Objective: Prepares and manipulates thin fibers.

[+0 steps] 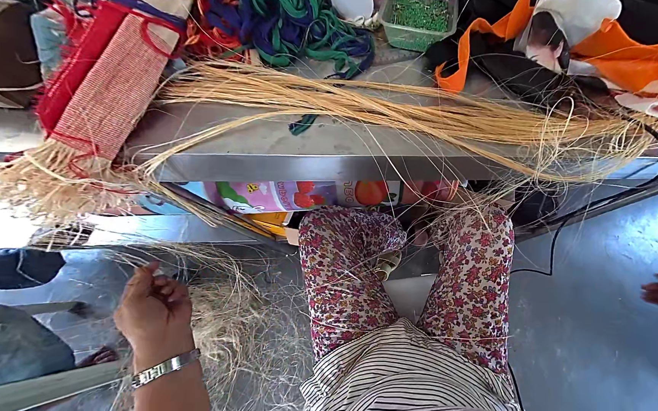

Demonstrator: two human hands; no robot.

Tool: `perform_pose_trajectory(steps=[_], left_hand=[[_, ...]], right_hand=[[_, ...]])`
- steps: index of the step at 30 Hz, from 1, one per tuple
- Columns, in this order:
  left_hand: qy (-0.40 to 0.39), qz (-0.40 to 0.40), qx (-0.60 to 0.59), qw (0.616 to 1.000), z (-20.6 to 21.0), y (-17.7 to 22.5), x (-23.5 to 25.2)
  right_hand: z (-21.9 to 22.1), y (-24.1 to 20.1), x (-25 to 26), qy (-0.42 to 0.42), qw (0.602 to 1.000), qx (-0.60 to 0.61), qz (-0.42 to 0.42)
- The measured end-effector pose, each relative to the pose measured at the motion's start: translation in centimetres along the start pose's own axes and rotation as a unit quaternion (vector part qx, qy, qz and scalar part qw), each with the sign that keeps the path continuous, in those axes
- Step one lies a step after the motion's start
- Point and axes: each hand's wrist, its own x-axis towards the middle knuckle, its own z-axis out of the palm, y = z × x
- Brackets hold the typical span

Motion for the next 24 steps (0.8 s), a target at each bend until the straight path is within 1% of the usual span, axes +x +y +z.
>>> perform_pose_trajectory(steps=[2,3,4,5,6,7,8,9,10,11,12,13,14,15,16,17,18,19,20,21,23,24], left_hand=[[0.008,-0.017,0.088,0.996,-0.8,-1.6,-0.2],[0.008,-0.022,0.165,0.986,-1.4,-2.0,-0.5],[0.002,-0.021,0.27,0.963,-2.3,-2.2,-0.9],[-0.013,-0.018,0.4,0.916,-3.1,-1.9,-1.4],[-0.039,-0.013,0.526,0.849,-3.5,-1.0,-2.2],[-0.066,-0.01,0.632,0.772,-3.4,0.2,-3.0],[-0.075,-0.001,0.7,0.71,-3.4,1.0,-3.8],[-0.071,0.021,0.726,0.684,-3.4,1.6,-4.7],[-0.073,0.065,0.722,0.685,-3.4,2.0,-5.6],[-0.096,0.127,0.69,0.706,-3.0,2.5,-6.8],[-0.147,0.191,0.639,0.731,-2.0,3.2,-8.7],[-0.223,0.246,0.565,0.755,-0.3,3.9,-11.2],[-0.316,0.258,0.469,0.784,1.9,4.5,-14.1],[-0.425,0.222,0.367,0.797,4.1,4.6,-16.9],[-0.534,0.167,0.287,0.778,6.1,4.1,-19.5],[-0.625,0.135,0.24,0.73,7.7,2.9,-21.6],[-0.689,0.133,0.22,0.677,9.0,1.3,-23.2],[-0.734,0.149,0.227,0.623,10.1,-0.2,-24.4],[-0.762,0.16,0.256,0.573,10.9,-1.4,-25.3],[-0.784,0.149,0.296,0.525,11.8,-2.3,-26.0],[-0.809,0.095,0.378,0.44,13.4,-3.4,-27.1],[-0.813,0.076,0.412,0.405,14.0,-3.8,-27.4]], right_hand=[[1.7,-0.6,-0.8,-0.057,0.996,-0.062,-0.018],[2.0,-1.4,-1.4,-0.094,0.989,-0.113,-0.02],[2.2,-2.4,-1.9,-0.13,0.977,-0.171,-0.022],[2.1,-3.2,-2.2,-0.16,0.961,-0.226,-0.022],[2.1,-4.2,-2.7,-0.183,0.944,-0.275,-0.021],[1.9,-5.5,-3.4,-0.195,0.928,-0.318,-0.02],[1.7,-7.2,-4.5,-0.202,0.916,-0.345,-0.025],[1.4,-8.8,-5.6,-0.205,0.91,-0.357,-0.041],[1.0,-10.0,-6.8,-0.198,0.912,-0.35,-0.074],[0.7,-11.3,-8.0,-0.19,0.916,-0.336,-0.107],[0.6,-12.4,-9.4,-0.183,0.922,-0.312,-0.137],[0.4,-13.3,-10.6,-0.181,0.928,-0.284,-0.16],[0.5,-14.1,-11.7,-0.185,0.931,-0.258,-0.179],[0.5,-14.8,-12.7,-0.192,0.932,-0.237,-0.196],[0.6,-15.3,-13.6,-0.203,0.931,-0.218,-0.21],[0.8,-15.6,-14.2,-0.218,0.928,-0.2,-0.226],[1.0,-15.7,-14.8,-0.239,0.921,-0.179,-0.249],[1.2,-15.7,-15.3,-0.274,0.911,-0.147,-0.27],[1.5,-15.7,-15.9,-0.323,0.898,-0.102,-0.282],[2.1,-15.6,-16.5,-0.374,0.88,-0.056,-0.289],[3.6,-15.3,-17.7,-0.458,0.841,0.011,-0.288],[4.5,-15.1,-18.3,-0.486,0.826,0.025,-0.285]])
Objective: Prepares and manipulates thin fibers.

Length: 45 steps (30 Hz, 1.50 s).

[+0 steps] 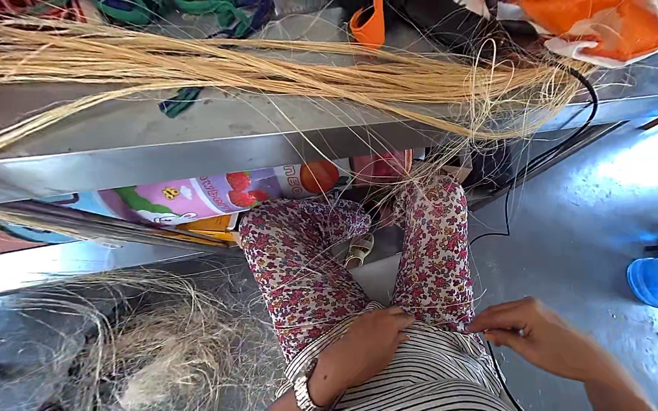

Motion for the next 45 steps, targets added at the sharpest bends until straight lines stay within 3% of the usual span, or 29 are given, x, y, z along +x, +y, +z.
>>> perform_pose_trajectory(steps=[3,6,8,14,18,22,32,39,45], left_hand=[[-0.043,-0.053,0.027,0.997,0.0,0.5,1.2],[-0.014,-0.053,0.039,0.998,0.4,0.2,1.3],[-0.005,-0.045,0.04,0.998,0.5,-0.1,1.2],[0.213,0.092,0.014,0.973,1.3,-1.2,-0.1],[0.262,0.11,0.02,0.959,0.8,-1.3,-0.6],[0.294,0.116,0.02,0.948,0.4,-1.2,-0.8],[0.334,0.102,0.008,0.937,-0.7,-0.8,-1.9],[0.337,0.061,0.058,0.938,-1.2,-1.6,-2.6],[0.361,-0.006,0.108,0.926,-2.7,-3.1,-5.3]], right_hand=[[2.7,0.9,1.1,-0.019,0.999,-0.045,-0.009],[4.7,2.2,2.1,0.026,0.991,-0.126,-0.035],[4.6,2.8,2.6,0.027,0.992,-0.118,-0.034],[4.4,3.3,2.8,0.025,0.996,-0.085,-0.019],[4.2,3.8,3.0,0.042,0.997,-0.062,-0.01],[2.3,3.7,2.9,0.078,0.996,0.037,-0.013],[-3.5,6.4,-0.1,0.215,0.966,0.132,0.061],[-6.2,9.8,-2.2,0.307,0.937,0.064,0.152],[-11.3,13.5,-5.9,0.4,0.879,-0.013,0.26]])
